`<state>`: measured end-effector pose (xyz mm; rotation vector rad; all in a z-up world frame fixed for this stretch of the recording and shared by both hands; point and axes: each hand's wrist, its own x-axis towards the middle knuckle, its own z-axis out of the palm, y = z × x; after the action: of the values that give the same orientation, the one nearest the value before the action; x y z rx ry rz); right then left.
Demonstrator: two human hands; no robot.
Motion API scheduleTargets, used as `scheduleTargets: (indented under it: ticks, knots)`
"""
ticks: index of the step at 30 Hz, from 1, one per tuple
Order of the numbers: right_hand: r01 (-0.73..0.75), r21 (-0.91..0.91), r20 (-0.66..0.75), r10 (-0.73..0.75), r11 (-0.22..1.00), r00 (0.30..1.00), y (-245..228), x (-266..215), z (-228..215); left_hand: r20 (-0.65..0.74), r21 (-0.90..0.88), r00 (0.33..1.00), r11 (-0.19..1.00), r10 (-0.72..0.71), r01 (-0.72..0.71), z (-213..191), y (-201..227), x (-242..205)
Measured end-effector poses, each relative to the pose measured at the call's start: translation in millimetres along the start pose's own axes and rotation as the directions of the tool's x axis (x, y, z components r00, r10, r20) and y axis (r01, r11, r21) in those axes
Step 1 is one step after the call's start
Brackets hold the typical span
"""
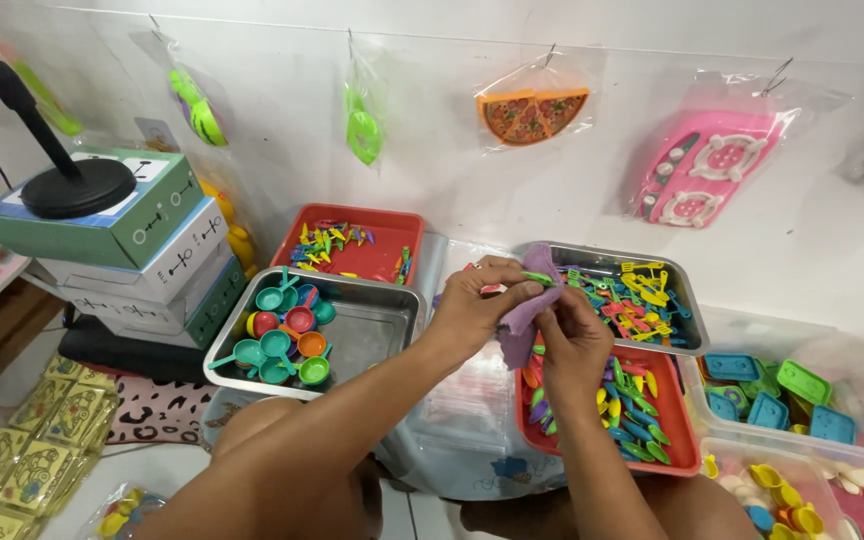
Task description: The person sits on the floor and packs small plastic toys into clear plastic bags. They pick up items from metal trays, place them into bags, and wipe the toys with a purple cloth before sealing the bags.
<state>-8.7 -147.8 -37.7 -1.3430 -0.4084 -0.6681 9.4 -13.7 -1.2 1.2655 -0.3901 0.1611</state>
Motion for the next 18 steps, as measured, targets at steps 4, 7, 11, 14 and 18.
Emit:
scheduleTargets:
  ticks: [4, 7, 11, 14, 18]
  knots:
    - [-0.015, -0.003, -0.072, 0.015, 1.000, 0.997, 42, -6, -8, 0.032, -0.068, 0.999, 0.998, -0.003, 0.006, -6, 5, 0]
    - [-0.002, -0.041, -0.132, -0.003, 0.999, 0.991, 55, 2, -29, 0.139, -0.100, 0.985, 0.991, 0.098, -0.084, -6, -2, 3]
    - [0.001, 0.053, -0.091, 0.004, 0.999, 0.996, 30, 17, -39, 0.046, 0.048, 0.997, 0.997, -0.060, 0.058, 6, -11, 12]
    - [-0.093, 0.131, -0.060, 0.102, 0.987, 0.993, 54, 3, -42, 0.056, 0.266, 0.997, 0.964, -0.049, 0.032, -9, -6, 6]
    - [-0.224, -0.102, -0.058, 0.219, 0.969, 0.974, 40, -1, -31, 0.087, 0.164, 0.996, 0.986, 0.004, -0.018, -17, -47, 17]
